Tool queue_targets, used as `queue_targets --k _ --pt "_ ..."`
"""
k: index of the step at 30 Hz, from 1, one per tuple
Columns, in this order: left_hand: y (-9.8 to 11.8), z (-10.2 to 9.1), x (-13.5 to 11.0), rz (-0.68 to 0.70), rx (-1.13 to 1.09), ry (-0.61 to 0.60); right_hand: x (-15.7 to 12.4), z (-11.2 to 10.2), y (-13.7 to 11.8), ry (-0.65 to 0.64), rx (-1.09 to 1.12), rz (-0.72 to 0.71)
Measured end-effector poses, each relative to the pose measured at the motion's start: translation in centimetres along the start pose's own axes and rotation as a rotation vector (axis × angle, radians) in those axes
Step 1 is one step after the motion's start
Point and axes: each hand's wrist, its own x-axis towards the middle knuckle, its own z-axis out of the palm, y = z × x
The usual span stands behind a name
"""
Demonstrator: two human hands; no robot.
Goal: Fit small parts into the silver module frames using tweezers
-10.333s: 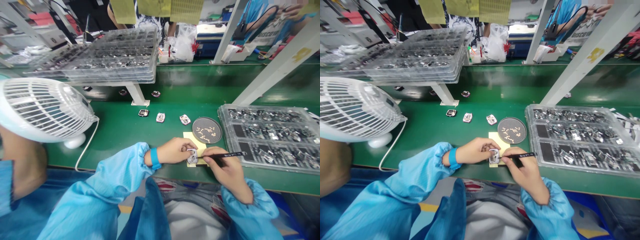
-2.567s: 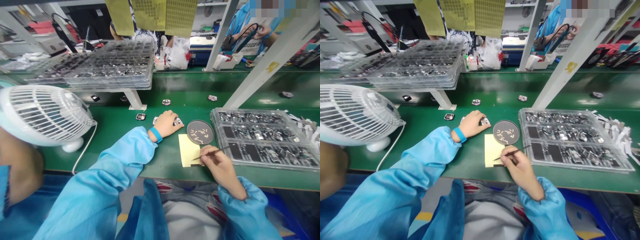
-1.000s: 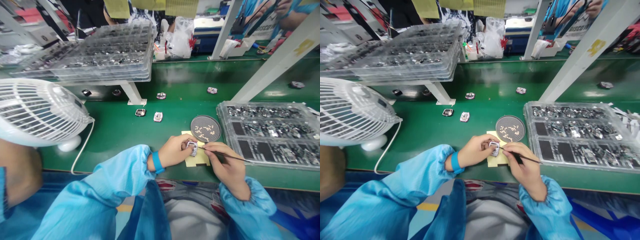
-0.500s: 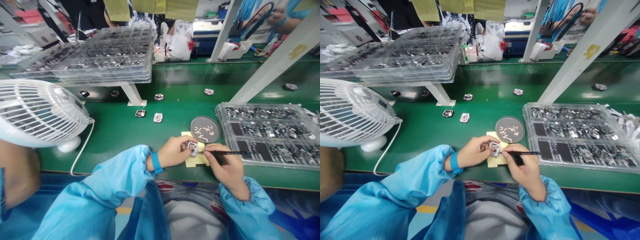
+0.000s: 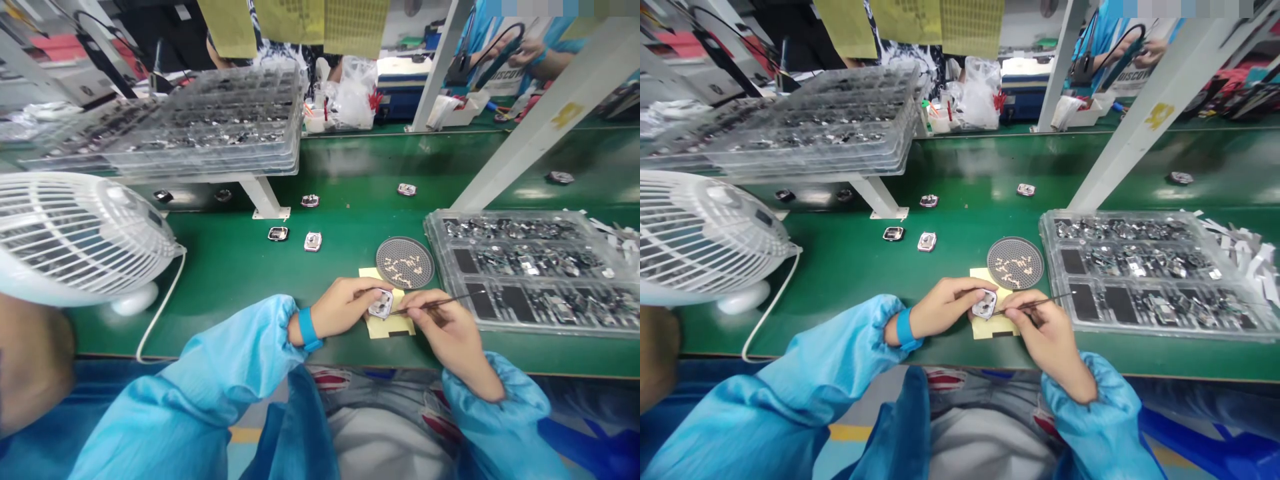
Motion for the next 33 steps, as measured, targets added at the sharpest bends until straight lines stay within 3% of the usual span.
queue_targets --k 6,9,11,13,16,17,19,26,30,33 --pt "0.1 0.0 0.2 -0.013 -0.044 0.032 -1.0 -0.4 -1.7 -0.055 0.096 0.004" --pt "0.5 0.2 0.2 -0.045 -0.163 0.054 -1.6 -2.4 -3.4 -0.047 0.170 -0.022" --pt "0.7 0.4 0.1 -0.042 -0.237 0.035 -1.1 -4.7 -4.4 0.035 0.163 -0.029" --pt "0.9 0.7 0.0 -0.031 -0.283 0.007 0.1 -7.6 -5.0 0.206 -0.025 0.012" --pt "0.7 1.0 -0.2 -0.044 -0.270 0.015 2.8 -12.0 -4.8 0.407 -0.756 0.143" --pt "0.6 1.1 -0.1 -0.056 -0.248 0.021 3.7 -13.1 -4.6 0.356 -0.971 0.215" --pt "0.3 1.0 -0.1 -0.076 -0.203 0.018 5.4 -14.6 -4.1 0.268 -1.180 0.295" --pt "0.0 0.5 0.0 -0.104 -0.140 -0.002 7.8 -15.1 -3.6 0.146 -1.211 0.274" --pt "0.6 0.6 0.0 -0.119 -0.148 0.005 7.6 -14.9 -4.4 0.188 -1.173 0.225" --pt "1.2 0.7 0.0 -0.115 -0.169 0.029 6.5 -13.4 -5.6 0.236 -1.091 0.135"
